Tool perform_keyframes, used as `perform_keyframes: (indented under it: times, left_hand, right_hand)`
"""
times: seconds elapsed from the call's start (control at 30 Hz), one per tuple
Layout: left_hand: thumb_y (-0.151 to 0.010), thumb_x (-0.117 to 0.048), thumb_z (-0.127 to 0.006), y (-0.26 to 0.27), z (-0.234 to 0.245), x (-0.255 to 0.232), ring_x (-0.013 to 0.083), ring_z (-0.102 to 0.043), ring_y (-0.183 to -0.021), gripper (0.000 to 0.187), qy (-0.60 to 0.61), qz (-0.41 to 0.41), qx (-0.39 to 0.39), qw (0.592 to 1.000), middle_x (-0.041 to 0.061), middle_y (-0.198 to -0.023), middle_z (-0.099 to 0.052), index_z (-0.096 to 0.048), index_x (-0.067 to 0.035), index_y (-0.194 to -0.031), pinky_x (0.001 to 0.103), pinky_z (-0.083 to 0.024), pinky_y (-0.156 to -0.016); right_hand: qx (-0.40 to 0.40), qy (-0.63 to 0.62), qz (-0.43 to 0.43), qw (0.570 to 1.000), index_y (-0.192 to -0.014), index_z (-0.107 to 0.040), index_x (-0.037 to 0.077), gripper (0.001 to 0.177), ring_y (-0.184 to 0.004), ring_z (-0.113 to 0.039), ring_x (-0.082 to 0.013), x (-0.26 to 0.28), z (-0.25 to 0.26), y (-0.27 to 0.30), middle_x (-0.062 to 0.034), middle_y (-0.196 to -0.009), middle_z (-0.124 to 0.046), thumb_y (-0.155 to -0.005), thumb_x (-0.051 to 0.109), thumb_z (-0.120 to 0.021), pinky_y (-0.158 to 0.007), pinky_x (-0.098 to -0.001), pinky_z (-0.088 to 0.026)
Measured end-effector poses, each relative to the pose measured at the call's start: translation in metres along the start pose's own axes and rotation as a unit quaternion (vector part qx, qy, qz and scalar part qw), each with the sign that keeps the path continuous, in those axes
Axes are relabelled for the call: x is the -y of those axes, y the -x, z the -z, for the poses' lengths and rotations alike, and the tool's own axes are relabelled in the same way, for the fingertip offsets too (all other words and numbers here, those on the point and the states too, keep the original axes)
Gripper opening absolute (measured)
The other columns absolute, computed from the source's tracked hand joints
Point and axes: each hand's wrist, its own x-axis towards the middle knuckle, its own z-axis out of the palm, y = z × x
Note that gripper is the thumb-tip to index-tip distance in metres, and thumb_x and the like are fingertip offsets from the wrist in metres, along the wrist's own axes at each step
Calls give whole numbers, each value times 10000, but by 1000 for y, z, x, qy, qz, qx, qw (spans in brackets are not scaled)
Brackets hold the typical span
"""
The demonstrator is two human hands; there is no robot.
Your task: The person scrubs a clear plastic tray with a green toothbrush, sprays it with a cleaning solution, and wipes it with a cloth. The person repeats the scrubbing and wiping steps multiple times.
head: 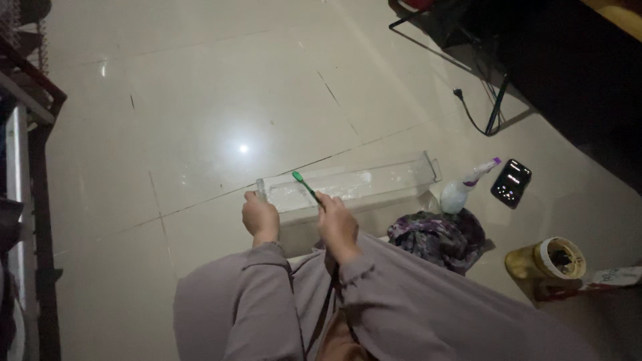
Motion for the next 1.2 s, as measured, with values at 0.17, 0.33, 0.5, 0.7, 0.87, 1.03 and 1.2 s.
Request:
perform_keyframes:
  times: [0.17,0.33,0.5,0.7,0.87,1.03,1.2]
  left_hand:
    - [-953,-87,-542,-3,0,-6,457,-686,-963,231,2,25,18,1000,261,-1010,-703,-586,-6,-1165,549,-541,-839]
    - [-983,-98,-535,5,0,-8,464,-678,-982,211,0,33,10,999,267,-1039,-688,-593,0,-1161,550,-539,-843]
    - [-932,-92,-557,2,-1,-4,455,-678,-987,293,-5,19,11,1000,259,-1039,-689,-598,-29,-1215,547,-537,-858]
    - [-916,-67,-555,-2,0,4,453,-677,-1010,386,0,27,33,999,260,-1063,-698,-593,-64,-1301,539,-534,-885]
    - [-934,-69,-553,-2,-4,2,447,-678,-1021,406,3,31,35,999,256,-1074,-701,-583,-68,-1340,535,-535,-886]
    - [-942,-100,-570,-13,-13,16,420,-683,-1059,420,28,28,46,998,221,-1109,-724,-602,-107,-1360,515,-530,-918]
    - [-885,-186,-630,-39,-21,35,368,-684,-1116,423,29,59,88,994,182,-1177,-727,-679,-171,-1304,457,-530,-968]
  right_hand:
    - [-11,13,5,1000,-1257,-686,267,335,-871,-690,-357,-21,13,42,-104,-1028,-715,-922,257,-673,-742,-488,-553]
    - [-10,133,-76,988,-1445,-540,239,459,-710,-658,-291,-53,12,30,-86,-1024,-641,-996,147,-559,-605,-434,-573]
    - [61,-29,36,997,-1336,-632,247,406,-802,-692,-301,-29,-16,38,-74,-1093,-692,-952,134,-567,-670,-422,-589]
    - [31,72,-26,997,-1198,-734,247,259,-943,-710,-329,-20,24,9,-104,-1097,-738,-980,231,-595,-782,-470,-548]
    - [-43,-55,161,985,-1193,-712,189,332,-866,-704,-368,8,7,16,-115,-1062,-739,-883,146,-599,-691,-473,-566]
    - [119,45,-45,991,-1240,-708,274,268,-907,-710,-305,9,34,16,-73,-1070,-760,-998,215,-609,-757,-456,-551]
    - [42,22,78,996,-1250,-685,237,378,-839,-692,-298,4,-8,22,-75,-1093,-713,-897,118,-617,-703,-435,-555]
